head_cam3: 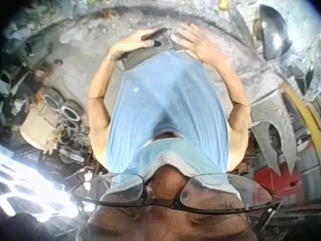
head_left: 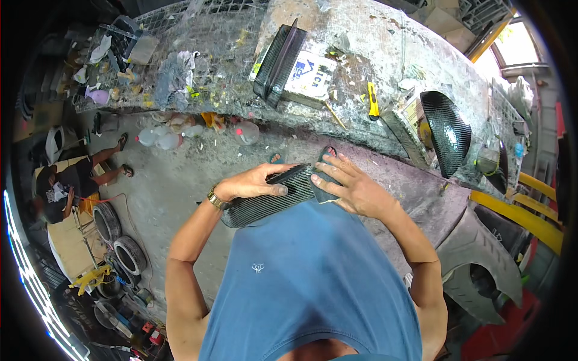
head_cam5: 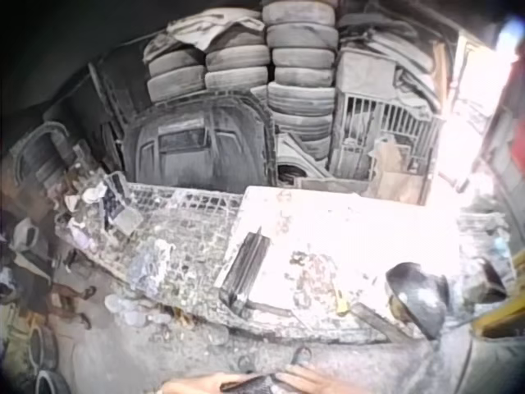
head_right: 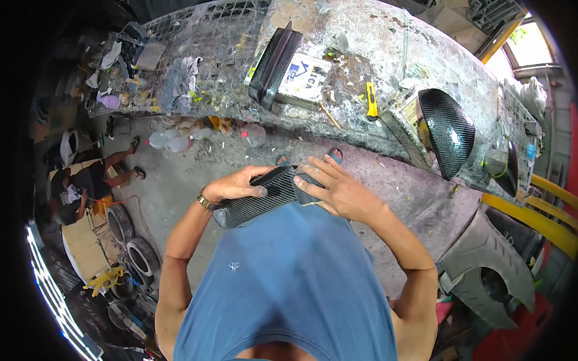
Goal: The person cleans a black circular trim piece using a brush and then uses a small yellow blade to trim the edges of several carbon fiber mirror caps on a workbench.
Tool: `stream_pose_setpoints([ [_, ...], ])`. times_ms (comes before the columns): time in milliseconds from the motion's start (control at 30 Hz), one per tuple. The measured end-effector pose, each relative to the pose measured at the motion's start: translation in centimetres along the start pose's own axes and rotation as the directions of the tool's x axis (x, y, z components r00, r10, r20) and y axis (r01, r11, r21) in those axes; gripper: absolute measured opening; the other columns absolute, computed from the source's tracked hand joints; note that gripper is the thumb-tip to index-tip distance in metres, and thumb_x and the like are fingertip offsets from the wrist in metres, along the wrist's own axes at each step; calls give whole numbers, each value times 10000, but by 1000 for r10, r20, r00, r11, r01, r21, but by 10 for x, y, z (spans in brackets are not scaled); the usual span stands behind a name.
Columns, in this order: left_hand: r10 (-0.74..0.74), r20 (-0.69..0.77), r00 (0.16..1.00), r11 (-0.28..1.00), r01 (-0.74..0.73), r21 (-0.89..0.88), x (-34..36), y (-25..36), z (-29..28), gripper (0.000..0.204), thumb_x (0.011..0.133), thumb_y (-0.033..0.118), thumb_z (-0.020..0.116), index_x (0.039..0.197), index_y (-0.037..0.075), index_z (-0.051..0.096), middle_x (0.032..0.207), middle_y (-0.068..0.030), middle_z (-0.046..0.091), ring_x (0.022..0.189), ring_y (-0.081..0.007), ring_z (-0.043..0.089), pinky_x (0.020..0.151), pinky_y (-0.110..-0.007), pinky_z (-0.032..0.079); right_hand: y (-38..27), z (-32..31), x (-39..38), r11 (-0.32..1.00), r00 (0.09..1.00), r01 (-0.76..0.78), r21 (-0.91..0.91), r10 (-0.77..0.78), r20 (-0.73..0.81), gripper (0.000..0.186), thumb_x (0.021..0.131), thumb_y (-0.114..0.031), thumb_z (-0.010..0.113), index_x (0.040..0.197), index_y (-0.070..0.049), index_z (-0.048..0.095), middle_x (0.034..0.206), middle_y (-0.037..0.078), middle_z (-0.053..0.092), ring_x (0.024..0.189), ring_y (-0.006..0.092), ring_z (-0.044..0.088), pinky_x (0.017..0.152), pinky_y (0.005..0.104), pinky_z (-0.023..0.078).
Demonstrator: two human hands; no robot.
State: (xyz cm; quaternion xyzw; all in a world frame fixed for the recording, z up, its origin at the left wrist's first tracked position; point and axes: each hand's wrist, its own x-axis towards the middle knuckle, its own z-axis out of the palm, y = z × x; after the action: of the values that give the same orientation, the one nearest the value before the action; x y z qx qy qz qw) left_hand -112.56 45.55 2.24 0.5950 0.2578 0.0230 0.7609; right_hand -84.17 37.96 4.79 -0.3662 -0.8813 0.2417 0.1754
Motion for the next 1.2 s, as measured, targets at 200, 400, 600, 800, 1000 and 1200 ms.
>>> stream_pose_setpoints([
  [200, 13, 48, 999, 986, -21, 163, 2, 4, 4, 743, 848, 369, 679, 1439, 51, 360, 1403, -118, 486, 1325, -216, 416, 1159, -504, 15, 1, -7, -9, 984, 989, -26, 175, 0, 147, 591, 781, -212, 663, 1344, -124, 506, 1253, 154, 490, 1126, 319, 485, 1005, 423, 408],
  [400, -38, 61, 997, 999, 36, 28, 1, 0, 4, 720, 844, 348, 684, 1448, 114, 369, 1450, -79, 443, 1348, -215, 393, 1156, -516, -7, 2, -12, 2, 981, 996, -45, 188, 28, 89, 599, 776, -211, 658, 1347, -110, 509, 1246, 155, 496, 1070, 328, 500, 932, 415, 421],
  [600, -62, 62, 996, 993, 68, -95, 7, 13, 8, 791, 788, 273, 741, 1435, 21, 364, 1397, -124, 483, 1274, -193, 435, 1080, -352, 323, 13, -11, 5, 978, 998, -6, 207, -8, 67, 591, 781, -221, 648, 1351, -142, 514, 1251, 150, 493, 1070, 335, 495, 929, 423, 413],
  [800, -2, 97, 995, 996, -7, 85, 9, 6, 6, 768, 799, 254, 709, 1441, 25, 356, 1410, -122, 469, 1268, -196, 439, 1076, -349, 328, 11, -8, -9, 936, 994, -55, 347, 20, 105, 690, 732, -106, 678, 1388, -168, 476, 1278, 154, 479, 1079, 339, 488, 960, 429, 401],
  [1000, -39, 111, 993, 995, 28, 99, 7, 4, 5, 713, 855, 318, 673, 1443, 60, 361, 1427, -96, 464, 1355, -206, 375, 1163, -494, 32, 7, -6, -13, 955, 987, -105, 278, 66, 149, 699, 731, -88, 676, 1393, -170, 466, 1282, 142, 477, 1108, 324, 485, 968, 415, 409],
  [1200, 20, -19, 1000, 994, -18, 104, 2, 6, 5, 800, 793, 351, 735, 1419, 3, 378, 1430, -144, 440, 1320, -235, 398, 1104, -366, 292, 37, -7, -17, 656, 911, -119, 746, 371, -180, 302, 891, -54, 569, 1188, -19, 611, 1160, 131, 627, 1106, 244, 570, 955, 375, 449],
])
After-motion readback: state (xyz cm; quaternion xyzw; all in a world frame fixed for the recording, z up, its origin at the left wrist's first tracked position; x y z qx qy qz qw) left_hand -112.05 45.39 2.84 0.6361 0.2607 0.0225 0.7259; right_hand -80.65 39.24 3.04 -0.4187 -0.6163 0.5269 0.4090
